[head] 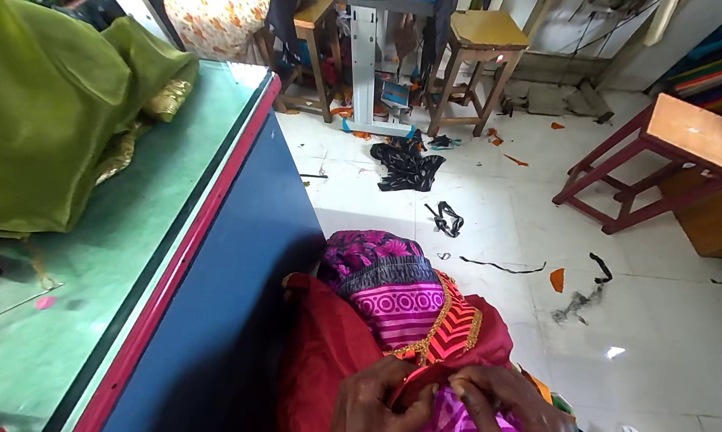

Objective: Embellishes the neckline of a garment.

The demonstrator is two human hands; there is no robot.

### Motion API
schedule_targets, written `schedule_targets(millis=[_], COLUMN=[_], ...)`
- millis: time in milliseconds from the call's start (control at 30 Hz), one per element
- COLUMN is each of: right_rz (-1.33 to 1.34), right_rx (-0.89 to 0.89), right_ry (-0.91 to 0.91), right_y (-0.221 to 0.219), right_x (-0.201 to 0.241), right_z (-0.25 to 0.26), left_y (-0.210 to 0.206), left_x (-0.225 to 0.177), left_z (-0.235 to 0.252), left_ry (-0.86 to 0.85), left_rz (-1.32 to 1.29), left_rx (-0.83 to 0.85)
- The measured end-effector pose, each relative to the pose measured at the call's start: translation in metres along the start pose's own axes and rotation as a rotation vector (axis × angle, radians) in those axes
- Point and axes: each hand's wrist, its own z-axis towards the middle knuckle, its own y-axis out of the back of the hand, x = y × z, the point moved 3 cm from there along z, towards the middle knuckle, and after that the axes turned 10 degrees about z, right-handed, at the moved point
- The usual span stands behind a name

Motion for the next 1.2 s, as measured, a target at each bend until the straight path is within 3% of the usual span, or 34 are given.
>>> schedule_targets(millis=[233, 433, 600, 667, 867, 1000, 1200], right_rz=[-0.096, -0.17, -0.161, -0.175, -0.034, 0.127, 0.042], right_rx=[0.021, -0.017, 0.019, 0.027, 0.102, -0.015, -0.101], right_ry=[0.04, 0.168, 0.213, 0.208, 0.113, 0.064, 0.204], right_y=[-0.007, -0.013, -0.009, -0.008, -0.007, -0.003, -0.012], right_x=[0.013, 0.012, -0.004, -0.012, -0.03, -0.036, -0.03], right_z=[0.0, -0.015, -0.027, -0.03, -0.028, -0.022, -0.007], left_y=[0.002, 0.001, 0.005, 0.006, 0.005, 0.006, 0.005], left_x=[-0.008, 0.0, 0.006, 0.008, 0.01, 0.01, 0.005], left_z=[-0.002, 0.0, 0.005, 0.006, 0.007, 0.008, 0.007], left_ry=[-0.019, 0.013, 0.329, 0.37, 0.392, 0.394, 0.338], left_rz=[0.094, 0.016, -0.187, -0.278, -0.399, -0.404, -0.329], left_rx=[-0.004, -0.024, 0.13, 0.165, 0.17, 0.169, 0.173])
